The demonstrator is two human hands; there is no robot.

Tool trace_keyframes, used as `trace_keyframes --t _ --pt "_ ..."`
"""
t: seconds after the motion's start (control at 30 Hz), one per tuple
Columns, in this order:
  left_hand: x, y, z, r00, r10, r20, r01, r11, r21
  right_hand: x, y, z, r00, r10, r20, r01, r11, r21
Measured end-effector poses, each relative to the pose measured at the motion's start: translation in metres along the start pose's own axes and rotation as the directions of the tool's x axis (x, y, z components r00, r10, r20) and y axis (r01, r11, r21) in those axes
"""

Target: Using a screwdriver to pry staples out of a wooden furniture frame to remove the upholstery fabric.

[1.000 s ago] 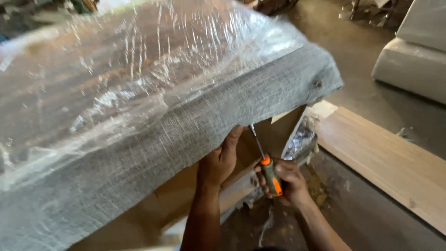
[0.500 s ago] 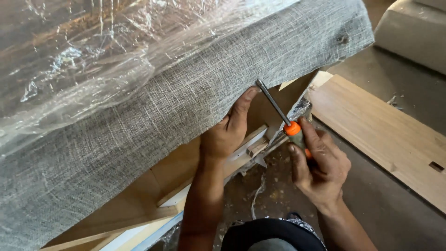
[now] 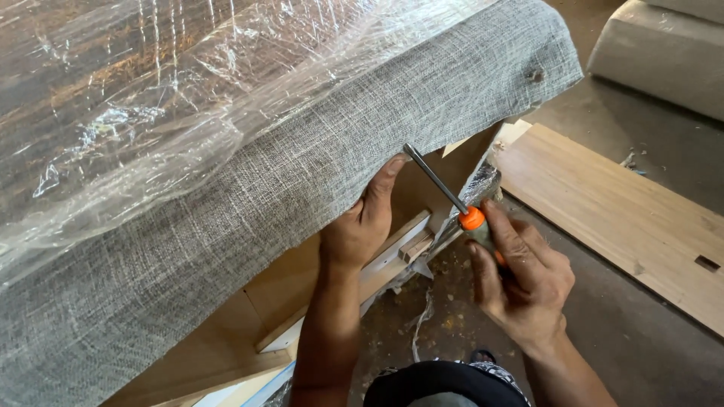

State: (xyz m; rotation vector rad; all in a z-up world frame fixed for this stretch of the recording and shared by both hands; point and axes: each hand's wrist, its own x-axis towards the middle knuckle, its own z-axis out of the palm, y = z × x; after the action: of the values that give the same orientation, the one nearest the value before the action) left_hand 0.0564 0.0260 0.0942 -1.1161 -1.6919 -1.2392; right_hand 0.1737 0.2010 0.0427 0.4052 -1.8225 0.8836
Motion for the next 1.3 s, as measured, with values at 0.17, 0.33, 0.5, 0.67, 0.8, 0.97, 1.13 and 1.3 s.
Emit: trace_keyframes --t 0.17,0.33,0.5,0.67,0.8,0.97,1.13,1.3 --pt "0.001 0.000 0.000 1.000 0.015 -0.003 -0.015 1.000 0.003 0.000 0.003 -0.005 0.999 -0.021 0.026 0.021 1.000 -0.014" --pt "-0.002 -0.001 -0.002 1.000 0.005 0.007 -0.006 1.000 0.016 -0.005 0.013 -0.019 0.989 -0.129 0.073 0.143 0.962 -0.231" --pt "0.005 0.003 -0.011 0.995 0.093 0.029 -0.098 0.965 0.243 0.030 -0.017 -0.039 0.944 -0.272 0.188 0.329 0.838 -0.436" --pt "-0.009 -0.021 -0.007 0.985 0.129 0.117 -0.148 0.973 0.176 0.044 -0.034 -0.040 0.904 -0.329 0.274 0.428 0.707 -0.563" --pt "-0.021 -0.036 -0.001 0.982 0.111 0.150 -0.103 0.993 -0.055 0.017 -0.023 -0.033 0.971 -0.011 0.238 0.133 0.853 -0.505" --pt "-0.025 -0.038 -0.006 0.976 0.064 0.207 -0.070 0.997 0.021 0.007 0.018 0.013 0.857 0.372 0.355 -0.508 0.721 0.471" --pt "-0.008 -0.020 -0.016 0.973 0.113 0.201 -0.131 0.988 0.079 -0.029 0.042 0.039 0.902 0.359 0.239 -0.422 0.618 0.663" --pt "-0.006 -0.015 -0.015 0.982 0.081 0.169 -0.106 0.984 0.143 -0.026 0.032 0.024 0.979 0.198 -0.056 -0.188 0.971 0.150"
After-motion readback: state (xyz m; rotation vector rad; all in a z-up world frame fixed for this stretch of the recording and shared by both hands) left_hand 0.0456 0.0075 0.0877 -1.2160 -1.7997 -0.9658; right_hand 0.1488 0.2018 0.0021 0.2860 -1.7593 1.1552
